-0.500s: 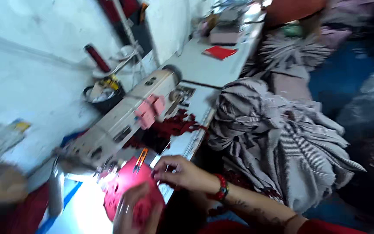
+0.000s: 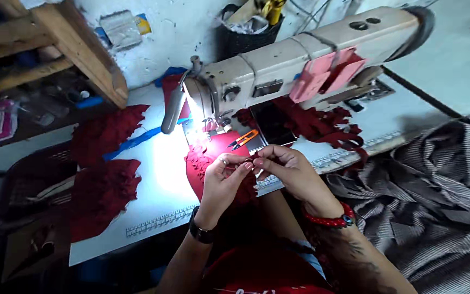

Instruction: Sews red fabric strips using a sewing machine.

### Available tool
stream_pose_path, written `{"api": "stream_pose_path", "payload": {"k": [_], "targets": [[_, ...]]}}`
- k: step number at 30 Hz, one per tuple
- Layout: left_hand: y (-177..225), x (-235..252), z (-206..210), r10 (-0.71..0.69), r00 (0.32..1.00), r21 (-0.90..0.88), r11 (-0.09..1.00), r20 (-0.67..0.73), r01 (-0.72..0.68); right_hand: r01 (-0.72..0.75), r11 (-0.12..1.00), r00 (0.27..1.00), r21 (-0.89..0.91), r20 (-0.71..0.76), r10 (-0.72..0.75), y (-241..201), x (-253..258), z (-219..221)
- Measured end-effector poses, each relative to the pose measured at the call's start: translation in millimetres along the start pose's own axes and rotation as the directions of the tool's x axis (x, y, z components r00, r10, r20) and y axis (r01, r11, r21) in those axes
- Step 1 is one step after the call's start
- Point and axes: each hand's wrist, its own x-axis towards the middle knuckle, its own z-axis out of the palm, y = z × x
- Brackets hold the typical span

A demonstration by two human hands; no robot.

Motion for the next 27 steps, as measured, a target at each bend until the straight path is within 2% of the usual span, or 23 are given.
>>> {"api": "stream_pose_path", "payload": {"k": [6,11,14,15,16,17,18,19,20,21,23,24,25,27], "targets": [[-0.9,-2.9,-2.6,-0.048,0.999,0.019,0.999,0.011,0.048,0.020,0.995,1.000,-0.099,-0.006,-0.021,3.3,4.6,3.5],[-7.8,-4.3,-3.3,0.172,0.982,0.098,0.981,-0.073,-0.165,0.024,0.992,1.000,-0.122,0.017,-0.022,1.9,6.0,2.8],[-4.8,-4.5,-5.3,0.099,0.986,0.037,0.995,-0.134,-0.095,0.038,0.993,0.999,-0.110,0.019,-0.037,2.6,6.5,-1.0],[-3.8,-6.0,-7.9,0.069,0.993,0.041,0.997,-0.091,-0.066,0.038,0.995,0.999,-0.098,0.014,-0.036,2.2,6.4,-3.6],[-2.3,-9.2,-11.9,0.041,0.999,0.077,0.996,0.032,-0.044,0.038,0.996,0.999,-0.082,0.009,-0.037,1.6,5.8,-7.5],[1.0,-13.2,-16.7,-0.002,0.971,0.138,0.990,0.240,-0.032,0.039,0.997,0.999,-0.069,0.005,-0.039,0.5,5.0,-12.4],[6.5,-16.2,-19.7,-0.052,0.873,0.207,0.977,0.485,-0.057,0.038,0.998,0.999,-0.058,0.001,-0.038,-1.5,3.8,-17.5],[12.5,-18.3,-17.9,-0.085,0.733,0.245,0.963,0.675,-0.114,0.037,0.998,0.999,-0.054,-0.003,-0.037,-3.7,2.4,-22.4],[18.0,-20.3,-12.7,-0.105,0.642,0.261,0.953,0.760,-0.153,0.036,0.998,0.999,-0.060,-0.007,-0.036,-5.9,0.9,-26.9],[22.8,-21.9,-7.8,-0.111,0.661,0.292,0.941,0.742,-0.170,0.033,0.996,0.999,-0.079,-0.009,-0.034,-7.8,-0.4,-30.8],[24.8,-21.2,0.6,-0.036,0.883,0.365,0.918,0.469,-0.156,0.019,0.993,1.000,-0.114,0.000,-0.020,-10.3,-3.5,-35.7],[21.4,-16.7,3.2,0.020,0.948,0.370,0.918,0.318,-0.144,0.011,0.992,1.000,-0.127,0.011,-0.010,-11.0,-5.5,-36.5],[17.4,-11.2,4.7,0.054,0.975,0.361,0.923,0.216,-0.131,0.007,0.991,1.000,-0.133,0.028,-0.003,-11.3,-7.2,-36.3],[10.8,-4.2,7.3,0.104,0.987,0.287,0.948,0.122,-0.136,0.017,0.990,0.998,-0.137,0.064,-0.008,-11.1,-9.6,-33.3]]}}
